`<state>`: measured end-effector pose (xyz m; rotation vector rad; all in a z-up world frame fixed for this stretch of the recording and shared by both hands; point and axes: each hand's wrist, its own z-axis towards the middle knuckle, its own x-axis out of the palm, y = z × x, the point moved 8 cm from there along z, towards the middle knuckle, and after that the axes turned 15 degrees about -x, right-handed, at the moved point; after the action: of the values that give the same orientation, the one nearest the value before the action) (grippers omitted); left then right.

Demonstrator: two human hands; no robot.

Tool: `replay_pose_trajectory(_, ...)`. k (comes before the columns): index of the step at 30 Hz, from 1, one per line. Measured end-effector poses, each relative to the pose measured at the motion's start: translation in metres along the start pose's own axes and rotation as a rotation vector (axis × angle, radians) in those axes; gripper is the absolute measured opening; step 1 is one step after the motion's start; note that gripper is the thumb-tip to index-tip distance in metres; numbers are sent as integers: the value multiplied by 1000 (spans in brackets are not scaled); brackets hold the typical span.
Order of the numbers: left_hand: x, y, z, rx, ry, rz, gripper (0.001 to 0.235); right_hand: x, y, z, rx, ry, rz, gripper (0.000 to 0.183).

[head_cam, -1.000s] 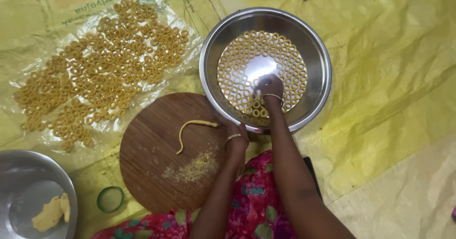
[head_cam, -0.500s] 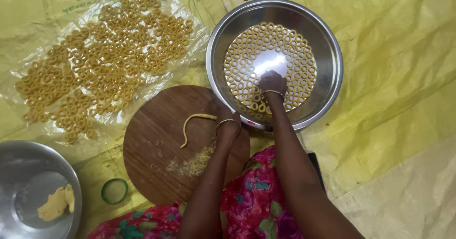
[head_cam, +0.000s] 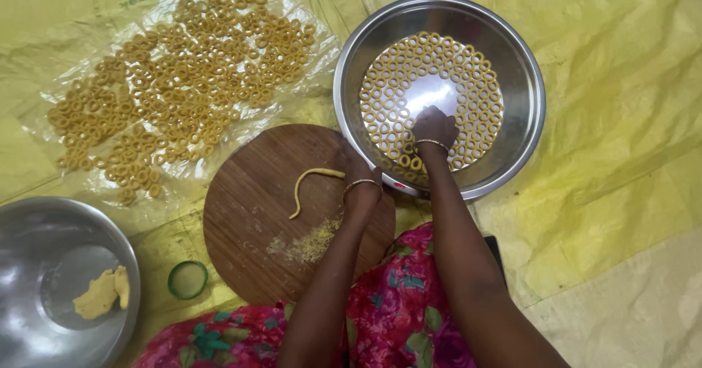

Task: The person rolls small pieces of dough into thin ropes on a wooden board, then joins the ends to form rings and places them into a metal bowl. The process is repeated continuously with dough taken from a nearby bowl.

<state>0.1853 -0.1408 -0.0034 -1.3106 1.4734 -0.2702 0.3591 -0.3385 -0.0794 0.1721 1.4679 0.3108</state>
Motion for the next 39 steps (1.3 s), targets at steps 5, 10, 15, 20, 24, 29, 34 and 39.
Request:
replay_pose_trajectory(5, -32, -25, -21, 103, -67, -159, 60, -12, 7, 2, -102, -76, -54, 13)
replay_pose_trajectory(10, -107, 12, -32, 109, -249, -202, 47, -62, 43, -19, -248, -260, -24, 9)
replay_pose_trajectory(15, -175, 94, -29, -56, -507, -14, 24, -105, 142, -85, -683, -343, 212, 21)
replay_pose_trajectory(20, -155, 124, -39, -113, -365, 215, 21, -112, 220, -136, -939, -139, 464, 14)
replay_pose_trajectory(24, -146, 103, -69, 191, -554, 292, 23, -115, 225, -161, -928, -80, 607, 17)
replay_pose_trajectory(29, -137, 121, -52, 80, -608, 291, 17, -84, 224, -182, -719, 30, 730, 15)
replay_pose_trajectory(34, -113, 182, -19, -373, -93, -807, 22, -49, 248, -214, -476, 344, 1101, 21)
replay_pose_trajectory(39, -103, 179, -23, -469, 90, -1156, 21, -69, 259, -220, -564, 234, 1004, 23)
